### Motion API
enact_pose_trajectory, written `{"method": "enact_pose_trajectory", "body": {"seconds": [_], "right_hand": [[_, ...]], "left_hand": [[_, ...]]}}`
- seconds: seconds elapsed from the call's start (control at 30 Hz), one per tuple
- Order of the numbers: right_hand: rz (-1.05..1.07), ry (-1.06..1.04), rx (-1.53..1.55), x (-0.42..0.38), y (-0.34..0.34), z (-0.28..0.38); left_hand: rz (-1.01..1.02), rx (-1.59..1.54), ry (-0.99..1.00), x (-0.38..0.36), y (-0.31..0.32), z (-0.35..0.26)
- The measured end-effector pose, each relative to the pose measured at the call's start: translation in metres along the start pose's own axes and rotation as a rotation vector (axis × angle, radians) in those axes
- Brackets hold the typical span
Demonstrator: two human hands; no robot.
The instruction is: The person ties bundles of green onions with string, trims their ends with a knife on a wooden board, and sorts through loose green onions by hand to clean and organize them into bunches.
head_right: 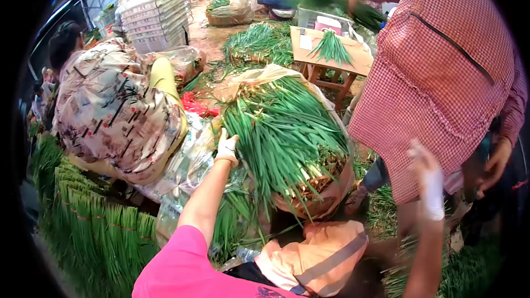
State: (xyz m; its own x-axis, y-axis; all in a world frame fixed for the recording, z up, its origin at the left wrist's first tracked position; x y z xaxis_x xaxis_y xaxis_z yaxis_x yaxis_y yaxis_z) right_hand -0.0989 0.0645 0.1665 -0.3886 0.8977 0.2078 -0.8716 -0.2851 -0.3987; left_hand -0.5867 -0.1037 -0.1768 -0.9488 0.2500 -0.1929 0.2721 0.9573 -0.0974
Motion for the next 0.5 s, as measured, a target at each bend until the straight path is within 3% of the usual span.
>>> {"method": "enact_pose_trajectory", "body": {"seconds": [0.03,0.07,0.1,0.17,0.2,0.23,0.3,0.37,0.43,0.47,0.5], "right_hand": [[-0.134,0.033,-0.018,0.023,-0.011,-0.008],[0.026,-0.078,-0.184,0.024,-0.002,-0.005],[0.221,-0.004,-0.104,0.018,0.013,0.0],[0.497,0.072,-0.392,0.009,0.041,0.026],[0.399,0.068,-0.428,0.013,0.053,0.017],[0.389,0.003,-0.431,0.019,0.064,0.018],[0.378,-0.165,-0.423,0.025,0.097,0.009],[0.557,-0.139,-0.568,0.013,0.151,0.029],[0.579,-0.754,-0.248,-0.014,0.218,0.003],[1.063,-0.305,-0.71,-0.029,0.237,0.045],[1.07,-0.686,-0.617,-0.058,0.275,0.011]], "left_hand": [[-0.024,0.003,-0.011,0.009,0.006,0.006],[-0.032,-0.032,-0.004,0.022,0.014,0.017],[-0.034,-0.085,0.008,0.034,0.019,0.028],[0.056,-0.21,-0.038,0.042,0.021,0.026],[0.146,-0.254,0.053,0.055,0.02,0.037],[0.152,-0.232,-0.042,0.026,0.011,0.0],[0.122,-0.08,0.061,0.024,0.011,0.004],[-0.09,0.128,0.206,0.007,0.019,0.005],[-0.071,0.018,0.1,0.002,0.025,0.009],[-0.055,0.114,0.131,0.009,0.021,0.014],[0.043,0.034,0.016,0.007,0.014,0.001]]}}
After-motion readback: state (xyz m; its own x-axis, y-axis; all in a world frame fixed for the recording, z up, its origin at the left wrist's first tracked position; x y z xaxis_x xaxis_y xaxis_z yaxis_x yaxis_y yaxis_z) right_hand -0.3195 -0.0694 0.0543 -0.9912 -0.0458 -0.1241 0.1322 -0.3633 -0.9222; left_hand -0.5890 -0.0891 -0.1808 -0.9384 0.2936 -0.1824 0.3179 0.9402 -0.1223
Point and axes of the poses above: each hand's wrist, its own x-axis towards the middle knuckle, its own y-axis out of the palm, z = x × y, the point moved 2 cm from there along x, towards the middle knuckle, and after that the axes turned 6 degrees about -z, right-handed, at the moved point
